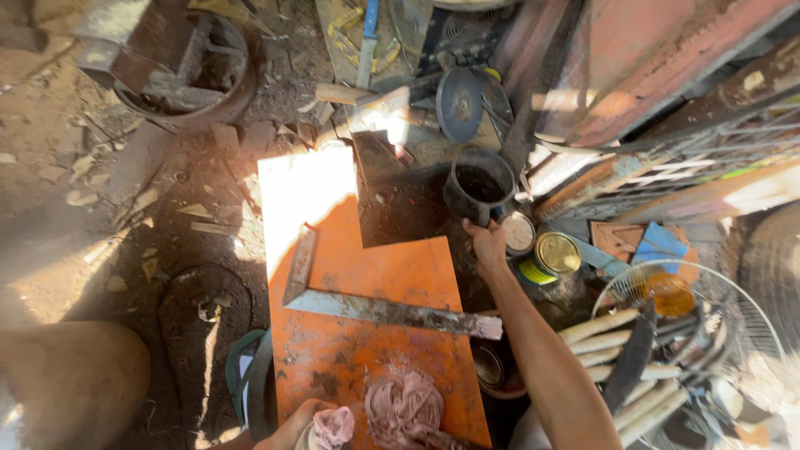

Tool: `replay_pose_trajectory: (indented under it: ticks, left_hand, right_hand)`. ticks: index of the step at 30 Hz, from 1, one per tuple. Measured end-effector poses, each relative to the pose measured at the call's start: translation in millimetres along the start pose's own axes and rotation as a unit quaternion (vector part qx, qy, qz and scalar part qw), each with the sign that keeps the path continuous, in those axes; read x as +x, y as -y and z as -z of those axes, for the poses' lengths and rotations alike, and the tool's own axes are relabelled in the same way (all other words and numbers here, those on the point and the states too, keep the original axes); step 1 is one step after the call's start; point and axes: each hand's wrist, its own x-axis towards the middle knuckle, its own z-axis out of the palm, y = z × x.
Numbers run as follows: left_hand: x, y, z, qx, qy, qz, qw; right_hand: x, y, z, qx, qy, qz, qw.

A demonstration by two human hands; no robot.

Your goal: The person scoops pink putty from a container and applies it to a curved wooden object using a putty knife. They smooth the putty over the surface and edges, repeatedly adding more material to fill gaps.

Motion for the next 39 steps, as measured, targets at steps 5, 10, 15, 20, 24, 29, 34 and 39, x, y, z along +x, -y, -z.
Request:
replay_pose_trajectory:
  ticks: [5, 10, 15, 20, 24, 29, 34, 39]
  left_hand:
    - [-45, -60, 35, -0.232, -0.037, -0.04, 0.971]
    - [-96, -127, 65, -0.487, -0.037, 0.008, 0.873]
    - [-119, -149, 89, -0.468, 0.021, 0.023, 0.883]
    - [-140, -147, 91, -0.451, -0.001, -0.04, 0.892]
    - [-146, -143, 93, -0.425, -0.006, -0.101, 0.899]
    - [-152, -148, 92, -0.408, -0.012, -0.09, 0.908]
    - [-150, -159, 89, -0.426, -0.012, -0.075, 0.901]
    - [-143, -158, 87, -0.405, -0.014, -0.077, 0.911]
  right_hand:
    - [-64, 54, 47, -0.117, 0.057, 0.095, 0.987]
    - [-149, 96, 91, -0.209, 0.047, 0.093, 0.972]
    - [-236, 86, 135, -0.273, 0.011, 0.026, 0.961]
    - [-300, 30, 173, -0.312, -0.051, -0.049, 0.948]
    - [-332, -29, 191, -0.283, -0.053, -0.047, 0.956]
    - [-350, -78, 194, -0.304, -0.049, -0.072, 0.949]
    - [-344, -100, 185, -0.31, -0.032, -0.049, 0.949]
    - [-332, -105, 186, -0.435, -0.054, 0.03, 0.898]
